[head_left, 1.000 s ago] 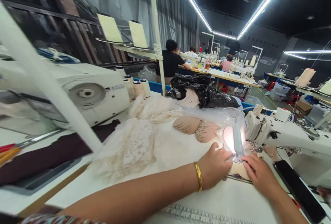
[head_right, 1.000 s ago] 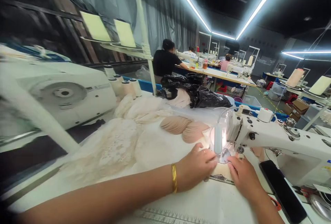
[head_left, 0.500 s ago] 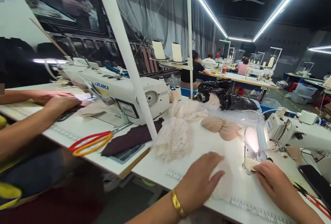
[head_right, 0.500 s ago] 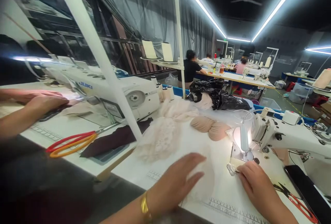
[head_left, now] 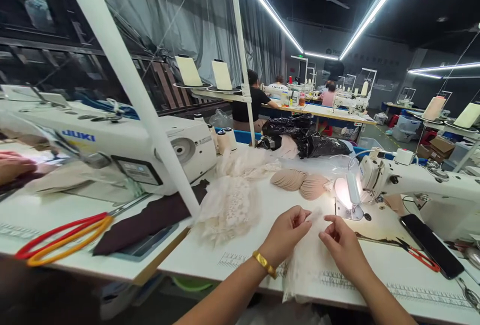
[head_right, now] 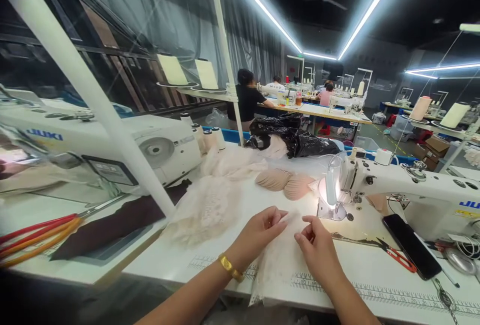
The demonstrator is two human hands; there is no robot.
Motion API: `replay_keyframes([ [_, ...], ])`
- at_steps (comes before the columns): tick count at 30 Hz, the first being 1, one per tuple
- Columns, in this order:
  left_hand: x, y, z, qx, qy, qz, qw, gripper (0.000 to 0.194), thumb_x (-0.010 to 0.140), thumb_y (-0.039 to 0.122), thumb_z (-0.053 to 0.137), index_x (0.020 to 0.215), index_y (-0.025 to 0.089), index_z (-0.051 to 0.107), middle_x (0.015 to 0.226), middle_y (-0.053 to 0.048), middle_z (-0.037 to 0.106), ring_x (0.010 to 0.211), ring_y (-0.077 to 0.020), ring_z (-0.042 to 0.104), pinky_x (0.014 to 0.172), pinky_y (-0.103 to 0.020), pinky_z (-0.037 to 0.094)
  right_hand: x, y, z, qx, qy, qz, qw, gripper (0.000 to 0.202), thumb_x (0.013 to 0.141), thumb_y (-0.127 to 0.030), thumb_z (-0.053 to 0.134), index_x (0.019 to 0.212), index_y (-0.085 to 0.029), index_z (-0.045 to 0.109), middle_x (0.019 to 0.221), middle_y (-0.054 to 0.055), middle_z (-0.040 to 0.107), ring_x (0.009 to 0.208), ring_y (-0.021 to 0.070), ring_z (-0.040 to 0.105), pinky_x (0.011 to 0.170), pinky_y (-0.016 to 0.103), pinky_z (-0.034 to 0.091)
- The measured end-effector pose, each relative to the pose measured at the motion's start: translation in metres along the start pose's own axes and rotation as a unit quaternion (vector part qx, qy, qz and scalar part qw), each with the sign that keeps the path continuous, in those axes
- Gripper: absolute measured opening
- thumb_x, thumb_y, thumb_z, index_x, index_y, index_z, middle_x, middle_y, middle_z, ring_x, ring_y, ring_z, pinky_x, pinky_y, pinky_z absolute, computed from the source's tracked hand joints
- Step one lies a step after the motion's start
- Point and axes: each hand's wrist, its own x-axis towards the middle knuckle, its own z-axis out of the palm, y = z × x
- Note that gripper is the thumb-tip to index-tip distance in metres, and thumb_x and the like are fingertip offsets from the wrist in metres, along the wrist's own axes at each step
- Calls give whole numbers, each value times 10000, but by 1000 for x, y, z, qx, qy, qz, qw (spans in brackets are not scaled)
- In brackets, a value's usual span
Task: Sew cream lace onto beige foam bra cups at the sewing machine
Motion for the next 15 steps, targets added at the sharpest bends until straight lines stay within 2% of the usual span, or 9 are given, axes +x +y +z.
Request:
replay_keyframes([
  [3,-3,3,4,-176,26,-22,984,436,738,415,738,678,214,355,809,0,614,746,-154,551,690,-254,442,3,1,4,19,46,-10,999,445,838,-471,690,1201,-218,640,1011,59,665,852,226,623,730,337,517],
  [5,-4,5,6,-225,44,-31,973,475,715,419,787,681,209,362,727,40,535,674,-120,471,637,-225,397,3,-1,4,8,23,-12,1000,348,856,-468,668,1101,-220,663,989,48,647,814,209,590,694,317,487],
  [7,-6,5,8,-241,63,-28,968,488,719,425,797,687,208,361,675,65,462,639,-103,401,604,-206,358,0,-6,1,-3,-17,-13,1000,249,903,-461,615,924,-215,649,835,10,603,718,181,529,651,299,438],
  [9,-9,3,9,-236,77,-28,968,481,739,433,784,703,211,359,660,75,423,622,-96,357,584,-197,334,-3,-13,-3,5,-20,-18,1000,284,934,-474,583,817,-216,600,745,-14,549,696,171,490,644,291,403],
  [11,-11,0,8,-210,69,-37,975,464,753,448,764,728,214,364,658,80,405,608,-92,340,566,-193,317,-7,-20,-9,28,-2,-22,999,322,945,-505,585,799,-219,573,746,-17,541,714,170,487,650,285,389],
  [13,-9,-1,3,-148,13,-45,988,434,764,485,736,764,218,393,653,80,404,595,-96,358,544,-194,313,-8,-25,-14,67,-1,-19,998,350,960,-536,577,812,-220,558,788,-9,582,734,168,518,666,284,400],
  [15,1,1,-7,-13,-46,-25,999,375,817,528,658,811,214,453,663,59,465,597,-115,435,533,-209,364,-5,-24,-18,117,-11,-2,993,374,967,-575,560,840,-224,539,805,-2,623,700,162,555,641,281,410],
])
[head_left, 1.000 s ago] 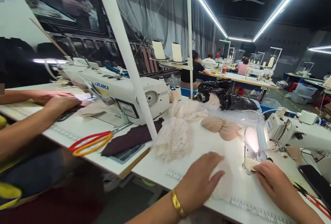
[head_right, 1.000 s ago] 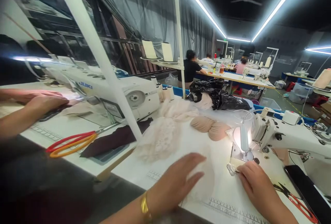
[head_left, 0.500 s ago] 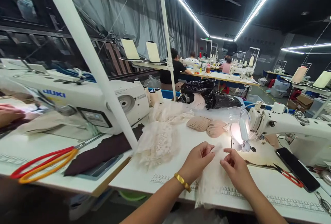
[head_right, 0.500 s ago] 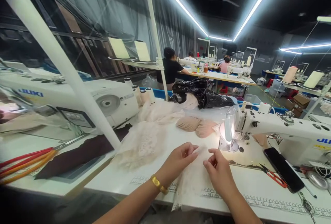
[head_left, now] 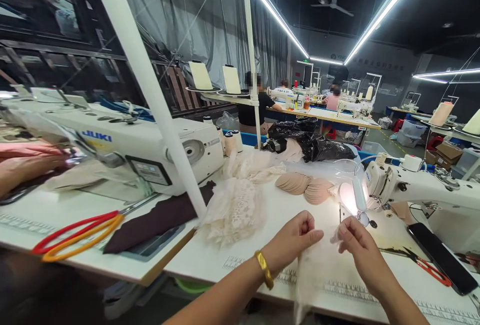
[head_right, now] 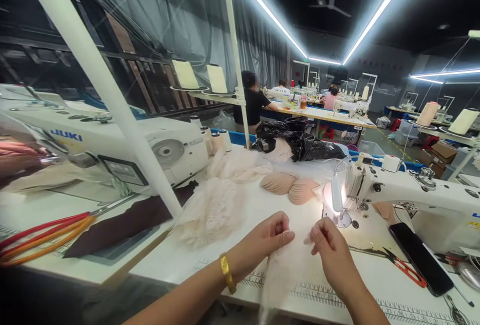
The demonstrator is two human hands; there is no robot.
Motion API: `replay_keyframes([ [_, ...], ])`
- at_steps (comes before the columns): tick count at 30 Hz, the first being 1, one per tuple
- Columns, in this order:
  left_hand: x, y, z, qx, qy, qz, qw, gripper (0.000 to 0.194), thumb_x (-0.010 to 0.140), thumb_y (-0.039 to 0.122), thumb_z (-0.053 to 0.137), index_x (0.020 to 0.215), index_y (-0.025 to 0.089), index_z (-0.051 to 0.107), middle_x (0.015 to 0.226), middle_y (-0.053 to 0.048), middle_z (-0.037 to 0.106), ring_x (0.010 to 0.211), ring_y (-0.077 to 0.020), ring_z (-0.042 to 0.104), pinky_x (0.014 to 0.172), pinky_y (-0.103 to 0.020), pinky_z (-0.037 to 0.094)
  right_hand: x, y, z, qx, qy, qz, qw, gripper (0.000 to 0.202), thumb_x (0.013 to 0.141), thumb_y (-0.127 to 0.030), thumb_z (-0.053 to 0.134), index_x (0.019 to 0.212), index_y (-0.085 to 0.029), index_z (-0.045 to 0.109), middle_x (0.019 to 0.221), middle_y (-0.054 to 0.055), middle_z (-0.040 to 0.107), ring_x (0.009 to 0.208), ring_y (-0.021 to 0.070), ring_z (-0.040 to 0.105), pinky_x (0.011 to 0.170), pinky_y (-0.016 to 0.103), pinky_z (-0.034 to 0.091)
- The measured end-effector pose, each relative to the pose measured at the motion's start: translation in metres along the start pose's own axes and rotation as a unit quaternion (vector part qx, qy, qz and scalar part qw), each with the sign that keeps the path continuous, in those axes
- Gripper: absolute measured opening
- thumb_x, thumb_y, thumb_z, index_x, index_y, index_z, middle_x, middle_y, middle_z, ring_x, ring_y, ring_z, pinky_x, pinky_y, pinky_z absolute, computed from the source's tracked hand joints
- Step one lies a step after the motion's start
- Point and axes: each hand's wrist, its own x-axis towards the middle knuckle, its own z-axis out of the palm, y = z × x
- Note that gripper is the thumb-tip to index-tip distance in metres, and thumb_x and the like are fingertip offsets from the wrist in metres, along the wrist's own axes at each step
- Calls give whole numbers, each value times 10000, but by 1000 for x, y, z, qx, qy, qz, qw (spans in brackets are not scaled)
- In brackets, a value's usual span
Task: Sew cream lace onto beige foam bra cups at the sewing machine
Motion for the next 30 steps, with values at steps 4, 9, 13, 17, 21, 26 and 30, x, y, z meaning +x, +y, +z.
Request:
replay_keyframes([
  [4,41,14,-42,252,46,43,966,229,922,409,553,991,197,603,1024,-72,696,937,-224,655,835,-336,536,13,16,-5,5,21,58,998,427,924,-647,571,837,-235,499,620,-54,557,529,141,514,527,262,341],
  [9,96,16,-90,380,80,20,921,264,922,199,640,1183,174,665,1221,-108,687,1185,-279,622,1057,-437,472,21,35,-5,-4,16,56,998,431,921,-656,560,826,-239,501,653,-47,579,586,160,569,560,269,390],
  [13,116,9,-102,455,88,-2,886,267,983,318,660,1193,154,657,1247,-92,665,1128,-251,646,1006,-500,523,22,37,-6,-5,14,58,998,458,901,-685,565,817,-236,523,641,-36,597,555,158,542,511,264,356],
  [17,118,19,-103,481,145,9,864,155,985,219,588,1021,136,714,1126,-133,714,1121,-288,653,1016,-478,507,23,35,-10,4,14,71,997,466,884,-685,599,822,-224,562,633,-27,630,532,141,522,521,259,374],
  [21,90,37,-84,442,172,49,879,281,962,285,486,1070,189,728,1056,-81,756,1045,-290,688,870,-359,558,20,31,-16,41,17,95,994,551,836,-745,612,913,-200,628,817,25,699,617,162,643,533,256,412],
  [26,39,43,-38,259,35,104,960,221,824,397,592,808,223,726,694,24,694,628,-184,631,537,-245,439,14,21,-19,122,24,110,986,626,817,-783,618,982,-181,664,847,32,681,714,189,716,577,254,461],
  [30,34,39,-19,286,-50,128,948,179,818,302,551,733,218,685,702,-1,688,683,-205,621,594,-267,410,11,18,-15,83,9,74,994,567,801,-706,705,1010,-182,660,813,20,671,774,224,741,629,286,514],
])
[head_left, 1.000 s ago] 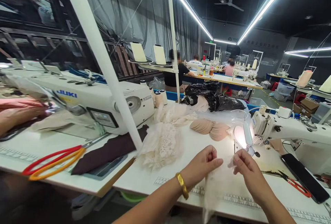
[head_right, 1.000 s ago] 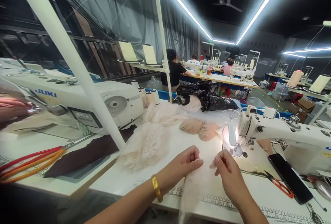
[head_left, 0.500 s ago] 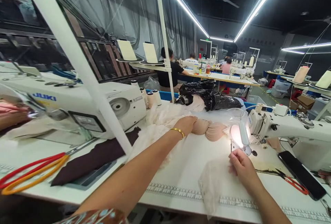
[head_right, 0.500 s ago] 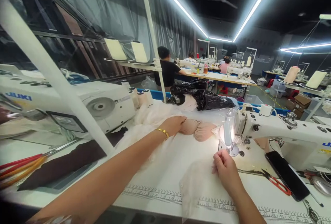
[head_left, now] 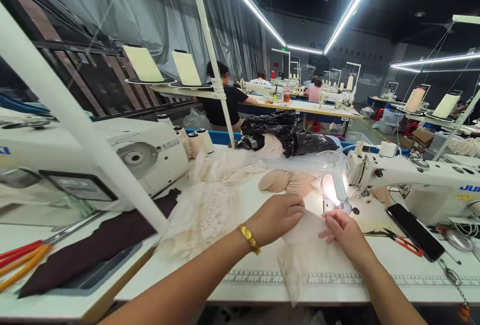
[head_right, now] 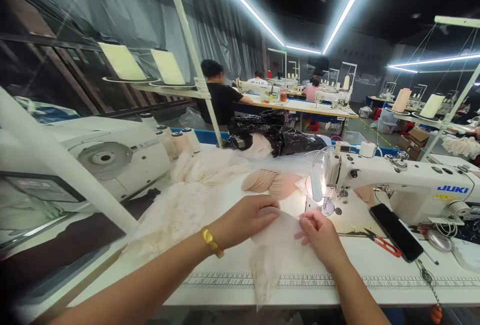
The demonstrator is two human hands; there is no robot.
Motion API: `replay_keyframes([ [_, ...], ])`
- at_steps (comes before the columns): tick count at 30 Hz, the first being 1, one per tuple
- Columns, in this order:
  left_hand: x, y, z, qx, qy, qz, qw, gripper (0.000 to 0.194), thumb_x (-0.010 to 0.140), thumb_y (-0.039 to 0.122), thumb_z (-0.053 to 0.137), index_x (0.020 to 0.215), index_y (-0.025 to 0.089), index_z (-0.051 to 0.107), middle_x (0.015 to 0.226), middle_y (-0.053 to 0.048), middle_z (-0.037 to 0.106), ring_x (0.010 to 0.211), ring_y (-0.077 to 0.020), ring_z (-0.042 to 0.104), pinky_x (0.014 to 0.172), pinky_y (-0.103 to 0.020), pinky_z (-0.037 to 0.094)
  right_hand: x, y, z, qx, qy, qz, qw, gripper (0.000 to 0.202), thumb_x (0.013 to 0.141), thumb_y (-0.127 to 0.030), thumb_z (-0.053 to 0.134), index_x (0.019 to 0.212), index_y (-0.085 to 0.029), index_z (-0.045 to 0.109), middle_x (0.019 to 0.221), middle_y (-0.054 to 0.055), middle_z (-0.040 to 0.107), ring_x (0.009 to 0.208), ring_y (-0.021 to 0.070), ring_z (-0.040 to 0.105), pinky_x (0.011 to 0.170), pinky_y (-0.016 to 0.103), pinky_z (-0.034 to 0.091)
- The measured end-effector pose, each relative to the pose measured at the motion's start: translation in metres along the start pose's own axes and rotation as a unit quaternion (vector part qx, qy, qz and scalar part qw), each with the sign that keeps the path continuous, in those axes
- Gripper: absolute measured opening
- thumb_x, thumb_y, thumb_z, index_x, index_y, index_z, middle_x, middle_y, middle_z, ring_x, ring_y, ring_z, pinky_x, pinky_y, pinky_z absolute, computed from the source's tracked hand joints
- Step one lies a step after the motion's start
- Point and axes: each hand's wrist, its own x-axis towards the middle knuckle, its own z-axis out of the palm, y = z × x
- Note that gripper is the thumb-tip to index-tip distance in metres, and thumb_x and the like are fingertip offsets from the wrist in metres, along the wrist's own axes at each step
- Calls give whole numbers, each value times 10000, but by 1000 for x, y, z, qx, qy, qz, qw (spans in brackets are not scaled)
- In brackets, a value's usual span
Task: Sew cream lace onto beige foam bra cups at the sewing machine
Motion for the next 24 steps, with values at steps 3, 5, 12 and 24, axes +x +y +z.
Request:
replay_keyframes([
  [3,11,2,3,21,-43,20,999,104,757,263,626,809,209,698,832,-38,731,805,-249,662,692,-301,455,-6,-4,4,-62,-12,-39,997,415,829,-543,744,1034,-197,640,786,4,674,769,225,729,661,313,530],
  [5,20,7,3,-1,-92,55,994,314,691,302,743,991,213,713,1070,-76,743,1002,-300,670,834,-343,489,-13,-12,6,-130,-33,-66,989,273,909,-416,661,1093,-217,633,793,-6,682,751,203,710,681,318,524],
  [12,45,26,-3,-67,-295,96,948,206,710,274,744,867,238,615,854,17,665,826,-217,624,718,-283,453,-33,-58,-9,-406,-58,-218,886,278,972,-184,526,1226,-275,592,875,6,750,769,199,683,695,304,487],
  [24,28,42,-17,-142,-185,130,964,296,745,249,689,984,239,516,1034,-21,648,985,-224,607,896,-360,485,-35,-107,-5,-514,-75,-321,792,183,1002,-203,523,1161,-264,590,846,19,737,702,207,679,588,281,440],
])
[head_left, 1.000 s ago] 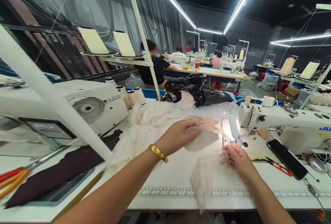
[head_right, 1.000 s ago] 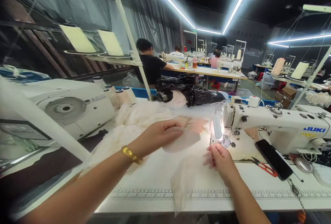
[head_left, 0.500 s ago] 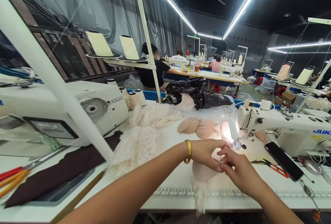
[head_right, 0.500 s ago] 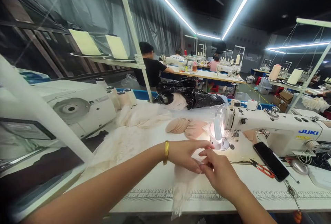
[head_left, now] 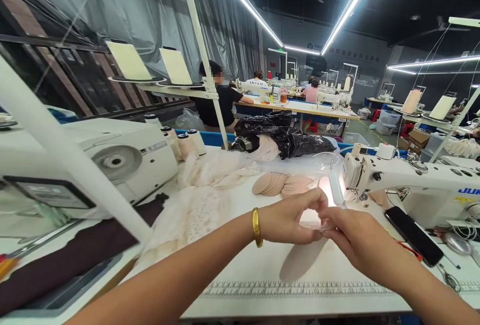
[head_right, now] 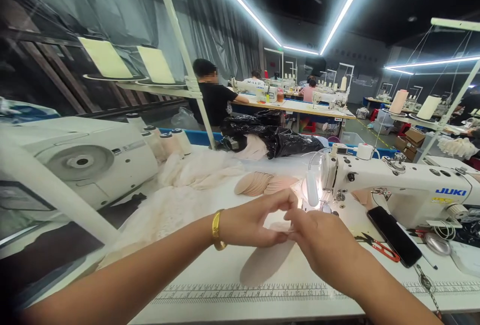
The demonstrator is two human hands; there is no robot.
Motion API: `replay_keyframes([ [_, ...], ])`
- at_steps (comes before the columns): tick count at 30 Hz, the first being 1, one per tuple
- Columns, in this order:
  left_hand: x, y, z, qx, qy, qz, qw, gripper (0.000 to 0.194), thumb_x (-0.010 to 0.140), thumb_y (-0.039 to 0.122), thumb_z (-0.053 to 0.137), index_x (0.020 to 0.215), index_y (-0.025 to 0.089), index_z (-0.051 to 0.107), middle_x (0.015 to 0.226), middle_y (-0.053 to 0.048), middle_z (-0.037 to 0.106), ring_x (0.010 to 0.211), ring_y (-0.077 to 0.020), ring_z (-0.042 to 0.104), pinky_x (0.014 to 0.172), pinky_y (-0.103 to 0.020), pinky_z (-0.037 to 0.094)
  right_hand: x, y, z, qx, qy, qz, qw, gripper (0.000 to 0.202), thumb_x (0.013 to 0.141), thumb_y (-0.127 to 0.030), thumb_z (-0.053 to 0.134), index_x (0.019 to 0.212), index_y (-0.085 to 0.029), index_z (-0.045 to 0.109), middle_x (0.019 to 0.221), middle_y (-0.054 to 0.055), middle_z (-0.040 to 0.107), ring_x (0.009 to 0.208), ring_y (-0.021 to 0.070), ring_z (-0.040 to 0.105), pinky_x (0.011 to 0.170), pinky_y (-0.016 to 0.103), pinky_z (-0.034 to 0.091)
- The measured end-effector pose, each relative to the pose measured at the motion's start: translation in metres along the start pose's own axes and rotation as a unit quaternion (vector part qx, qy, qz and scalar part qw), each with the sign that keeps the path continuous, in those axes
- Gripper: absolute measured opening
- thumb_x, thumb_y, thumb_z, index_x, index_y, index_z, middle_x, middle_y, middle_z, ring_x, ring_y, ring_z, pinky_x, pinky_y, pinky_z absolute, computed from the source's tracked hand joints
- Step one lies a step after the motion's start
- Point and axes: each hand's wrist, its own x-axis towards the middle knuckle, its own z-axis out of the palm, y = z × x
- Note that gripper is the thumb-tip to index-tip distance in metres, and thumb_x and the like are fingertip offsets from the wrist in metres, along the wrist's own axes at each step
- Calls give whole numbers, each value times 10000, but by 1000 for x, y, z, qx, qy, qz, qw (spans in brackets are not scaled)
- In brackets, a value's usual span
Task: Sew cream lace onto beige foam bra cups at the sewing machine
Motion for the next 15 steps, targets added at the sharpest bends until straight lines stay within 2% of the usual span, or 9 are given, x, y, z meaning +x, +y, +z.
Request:
replay_keyframes([
  [3,-1,-3,6,-54,-62,-36,996,238,719,246,670,903,231,519,894,14,595,867,-200,576,791,-310,471,-2,-6,-20,63,-54,31,996,265,965,-176,575,1187,-321,593,968,-17,768,805,203,715,657,276,471],
  [6,0,-5,11,-40,-76,-39,996,168,732,278,640,834,221,520,758,38,495,717,-162,485,666,-276,405,-1,-5,-32,26,-62,36,997,292,945,-181,603,1202,-321,606,914,-11,773,770,218,714,630,285,460],
  [8,2,-6,12,-13,-26,-34,999,193,758,302,614,727,220,442,670,53,410,619,-135,398,584,-264,333,1,-2,-33,-52,-37,23,998,224,954,-192,583,1151,-283,638,812,12,754,672,225,684,565,291,417],
  [11,3,-10,8,77,133,5,988,320,805,317,558,639,228,299,610,48,368,571,-133,350,551,-282,274,6,2,-24,-163,83,-30,983,223,991,-148,484,1022,-244,684,753,42,726,615,206,640,550,302,385],
  [13,0,-16,4,174,209,44,961,326,832,304,528,621,227,292,579,36,370,566,-149,353,562,-305,275,8,6,-10,-176,171,-72,967,292,1000,-90,444,1033,-241,692,864,65,763,683,196,663,612,313,430],
  [15,-5,-24,5,272,220,68,934,307,873,256,503,611,223,346,564,19,402,569,-166,377,576,-324,295,5,13,9,-162,220,-113,955,312,994,-51,459,1098,-241,683,1048,93,784,759,196,685,677,326,473],
])
